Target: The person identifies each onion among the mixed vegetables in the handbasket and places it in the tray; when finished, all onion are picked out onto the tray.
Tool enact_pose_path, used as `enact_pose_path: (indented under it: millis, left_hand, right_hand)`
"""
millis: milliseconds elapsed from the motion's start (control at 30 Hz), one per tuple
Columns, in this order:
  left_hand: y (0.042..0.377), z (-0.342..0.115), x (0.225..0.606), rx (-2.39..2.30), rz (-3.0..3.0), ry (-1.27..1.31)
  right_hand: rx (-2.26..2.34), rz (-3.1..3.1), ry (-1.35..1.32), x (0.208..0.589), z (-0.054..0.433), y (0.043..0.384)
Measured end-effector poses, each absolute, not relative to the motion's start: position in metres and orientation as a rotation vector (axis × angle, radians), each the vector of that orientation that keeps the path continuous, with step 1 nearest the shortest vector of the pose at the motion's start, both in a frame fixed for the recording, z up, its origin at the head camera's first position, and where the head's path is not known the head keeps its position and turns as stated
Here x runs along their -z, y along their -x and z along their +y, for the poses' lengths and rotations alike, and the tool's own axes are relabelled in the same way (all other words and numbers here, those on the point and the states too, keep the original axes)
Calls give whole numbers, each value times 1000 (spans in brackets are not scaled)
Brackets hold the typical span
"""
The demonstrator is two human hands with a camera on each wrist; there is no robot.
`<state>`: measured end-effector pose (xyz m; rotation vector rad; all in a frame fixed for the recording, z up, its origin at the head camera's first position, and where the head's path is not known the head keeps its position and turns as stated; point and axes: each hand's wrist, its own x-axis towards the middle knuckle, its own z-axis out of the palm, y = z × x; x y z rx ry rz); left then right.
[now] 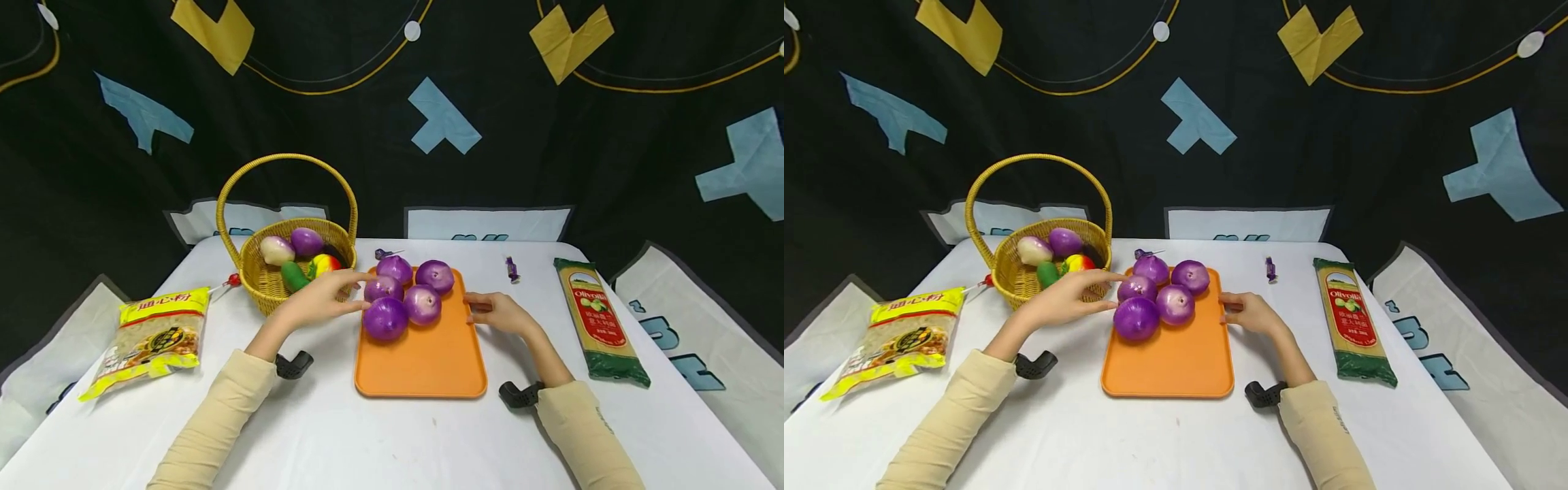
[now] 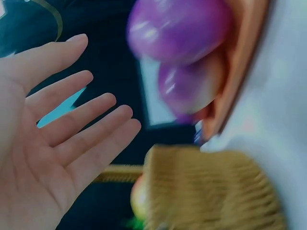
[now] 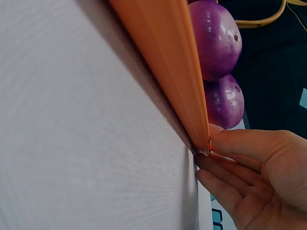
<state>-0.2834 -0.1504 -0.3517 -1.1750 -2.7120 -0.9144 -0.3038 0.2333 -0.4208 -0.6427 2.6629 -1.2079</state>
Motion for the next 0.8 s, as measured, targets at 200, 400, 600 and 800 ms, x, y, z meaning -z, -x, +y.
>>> enact_pose_path:
  millis: [200, 400, 600, 800]
  left_hand:
    - [289, -187, 321, 851, -2695, 1031]
    - [317, -218, 289, 718, -2798, 824]
    - [356, -245, 277, 649, -2906, 622]
    - [389, -257, 286, 660, -2978, 441]
  right_hand:
    - [1186, 2671, 660, 423, 231, 306]
    - [1163, 2701, 639, 421, 234, 305]
    - [1186, 2680, 642, 420, 234, 305]
    - [1216, 2664, 648, 422, 233, 304]
